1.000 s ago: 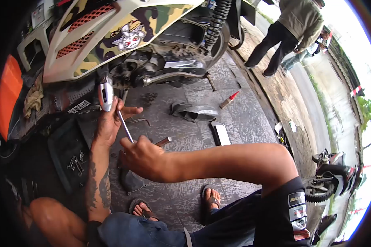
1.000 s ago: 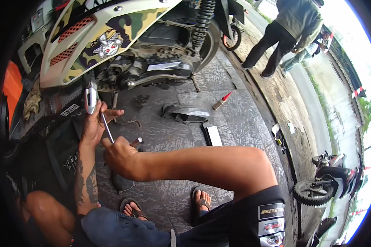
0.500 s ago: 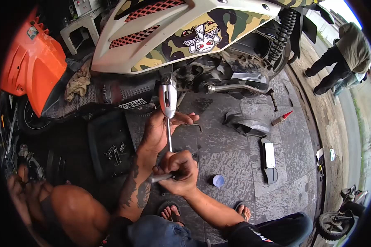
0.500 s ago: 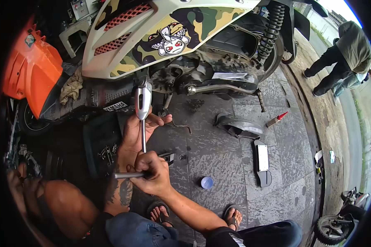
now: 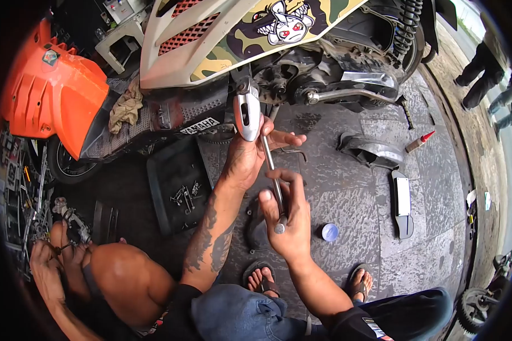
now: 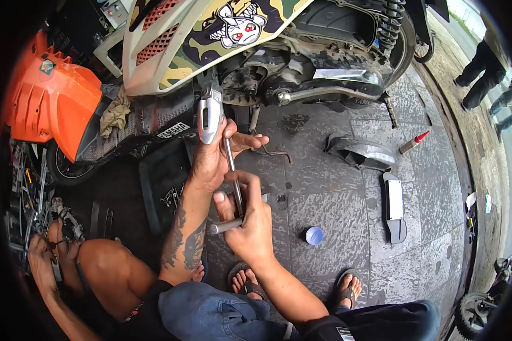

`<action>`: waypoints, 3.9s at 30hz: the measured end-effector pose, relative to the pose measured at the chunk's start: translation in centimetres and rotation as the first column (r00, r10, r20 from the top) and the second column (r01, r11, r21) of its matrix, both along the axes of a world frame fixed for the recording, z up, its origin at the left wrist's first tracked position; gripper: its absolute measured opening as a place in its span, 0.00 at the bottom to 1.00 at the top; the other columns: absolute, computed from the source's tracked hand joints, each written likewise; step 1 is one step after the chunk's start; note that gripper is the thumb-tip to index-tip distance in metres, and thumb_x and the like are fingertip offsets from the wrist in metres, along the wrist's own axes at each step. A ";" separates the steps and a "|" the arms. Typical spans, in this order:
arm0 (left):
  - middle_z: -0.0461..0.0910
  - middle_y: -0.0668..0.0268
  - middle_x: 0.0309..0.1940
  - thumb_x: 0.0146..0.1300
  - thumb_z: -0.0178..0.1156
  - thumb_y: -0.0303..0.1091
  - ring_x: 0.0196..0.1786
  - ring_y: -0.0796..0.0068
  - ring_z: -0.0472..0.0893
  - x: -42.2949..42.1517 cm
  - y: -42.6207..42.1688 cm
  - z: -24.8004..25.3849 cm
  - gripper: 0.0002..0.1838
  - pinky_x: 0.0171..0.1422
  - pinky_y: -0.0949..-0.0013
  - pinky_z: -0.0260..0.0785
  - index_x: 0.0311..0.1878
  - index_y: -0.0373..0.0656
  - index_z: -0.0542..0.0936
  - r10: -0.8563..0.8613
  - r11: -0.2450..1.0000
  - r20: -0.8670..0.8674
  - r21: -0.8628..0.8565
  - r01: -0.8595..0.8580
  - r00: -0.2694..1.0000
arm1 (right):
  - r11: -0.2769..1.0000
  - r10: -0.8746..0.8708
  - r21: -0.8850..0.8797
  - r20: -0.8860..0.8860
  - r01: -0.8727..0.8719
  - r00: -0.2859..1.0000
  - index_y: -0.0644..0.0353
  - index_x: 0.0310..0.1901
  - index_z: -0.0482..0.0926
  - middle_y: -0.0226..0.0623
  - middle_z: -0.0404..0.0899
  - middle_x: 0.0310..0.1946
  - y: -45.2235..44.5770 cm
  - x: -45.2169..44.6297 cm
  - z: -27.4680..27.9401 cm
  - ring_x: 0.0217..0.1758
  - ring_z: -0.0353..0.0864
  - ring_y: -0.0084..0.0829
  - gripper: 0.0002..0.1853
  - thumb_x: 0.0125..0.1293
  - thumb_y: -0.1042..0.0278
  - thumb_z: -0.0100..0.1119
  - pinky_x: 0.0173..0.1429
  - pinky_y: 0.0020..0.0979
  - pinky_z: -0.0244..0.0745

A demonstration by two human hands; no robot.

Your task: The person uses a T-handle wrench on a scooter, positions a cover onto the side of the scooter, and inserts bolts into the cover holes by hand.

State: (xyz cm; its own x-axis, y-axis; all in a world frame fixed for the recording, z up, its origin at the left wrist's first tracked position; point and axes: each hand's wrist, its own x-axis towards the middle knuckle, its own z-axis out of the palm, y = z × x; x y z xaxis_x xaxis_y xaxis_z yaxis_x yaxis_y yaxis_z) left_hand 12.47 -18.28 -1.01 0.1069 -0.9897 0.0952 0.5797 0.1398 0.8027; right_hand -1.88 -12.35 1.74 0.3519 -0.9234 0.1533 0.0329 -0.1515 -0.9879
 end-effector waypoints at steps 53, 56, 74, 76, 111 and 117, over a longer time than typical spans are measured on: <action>0.52 0.71 0.08 0.76 0.26 0.55 0.09 0.82 0.45 -2.7 12.6 -0.4 0.31 0.11 0.76 0.39 0.16 0.49 0.55 0.223 0.769 -0.687 -0.312 -0.558 0.692 | 0.325 0.123 -0.387 -0.887 -0.863 0.444 0.53 0.48 0.73 0.31 0.74 0.33 -3.4 -1.5 4.4 0.25 0.83 0.32 0.17 0.55 0.68 0.56 0.22 0.33 0.79; 0.52 0.72 0.07 0.76 0.29 0.53 0.08 0.83 0.45 -2.3 12.8 2.2 0.31 0.10 0.77 0.39 0.16 0.49 0.55 0.307 0.753 -0.502 -0.392 -0.528 0.809 | 0.412 0.210 -0.452 -0.798 -0.791 0.565 0.52 0.44 0.73 0.29 0.72 0.31 -3.3 -1.7 3.1 0.23 0.81 0.32 0.18 0.49 0.69 0.60 0.21 0.34 0.76; 0.54 0.72 0.05 0.73 0.43 0.47 0.08 0.82 0.51 -6.0 10.0 10.1 0.30 0.28 0.69 0.62 0.13 0.46 0.57 0.395 0.875 0.384 -0.434 -0.214 0.835 | 0.995 0.006 -0.093 -0.211 -0.026 0.978 0.56 0.63 0.63 0.54 0.72 0.17 0.5 1.0 -0.7 0.20 0.78 0.53 0.25 0.67 0.61 0.56 0.24 0.39 0.68; 0.54 0.73 0.08 0.73 0.41 0.52 0.11 0.82 0.52 -5.5 9.8 9.8 0.27 0.27 0.69 0.61 0.18 0.46 0.60 0.314 0.872 0.331 -0.471 -0.133 0.890 | 0.999 0.043 0.001 -0.239 -0.044 0.970 0.57 0.65 0.62 0.53 0.71 0.16 0.6 0.9 -0.1 0.20 0.79 0.50 0.28 0.65 0.63 0.57 0.25 0.38 0.68; 0.78 0.60 0.33 0.73 0.45 0.34 0.32 0.69 0.81 -2.4 4.6 1.1 0.24 0.37 0.71 0.76 0.69 0.38 0.60 0.210 0.977 0.002 0.034 -0.210 0.978 | 0.972 0.199 -0.093 -0.180 -0.218 0.963 0.65 0.68 0.51 0.57 0.79 0.28 0.2 -0.7 -1.4 0.33 0.81 0.57 0.31 0.69 0.66 0.51 0.36 0.45 0.74; 0.78 0.58 0.35 0.73 0.45 0.34 0.34 0.65 0.81 -2.2 4.2 1.1 0.24 0.40 0.70 0.75 0.69 0.36 0.61 0.200 0.979 0.022 0.036 -0.201 0.980 | 0.893 0.068 -0.333 -0.566 -0.304 0.822 0.70 0.68 0.49 0.54 0.76 0.20 -1.0 -1.8 -0.5 0.23 0.78 0.56 0.38 0.62 0.68 0.59 0.27 0.49 0.71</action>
State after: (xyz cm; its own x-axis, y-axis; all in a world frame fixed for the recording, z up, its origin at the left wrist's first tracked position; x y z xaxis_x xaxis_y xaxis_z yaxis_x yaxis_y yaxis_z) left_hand 10.23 -14.08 0.13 0.3021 -0.9513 0.0616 0.5281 0.2208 0.8200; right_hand -3.69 -13.39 1.26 0.6434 -0.7319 0.2244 -0.4034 -0.5733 -0.7132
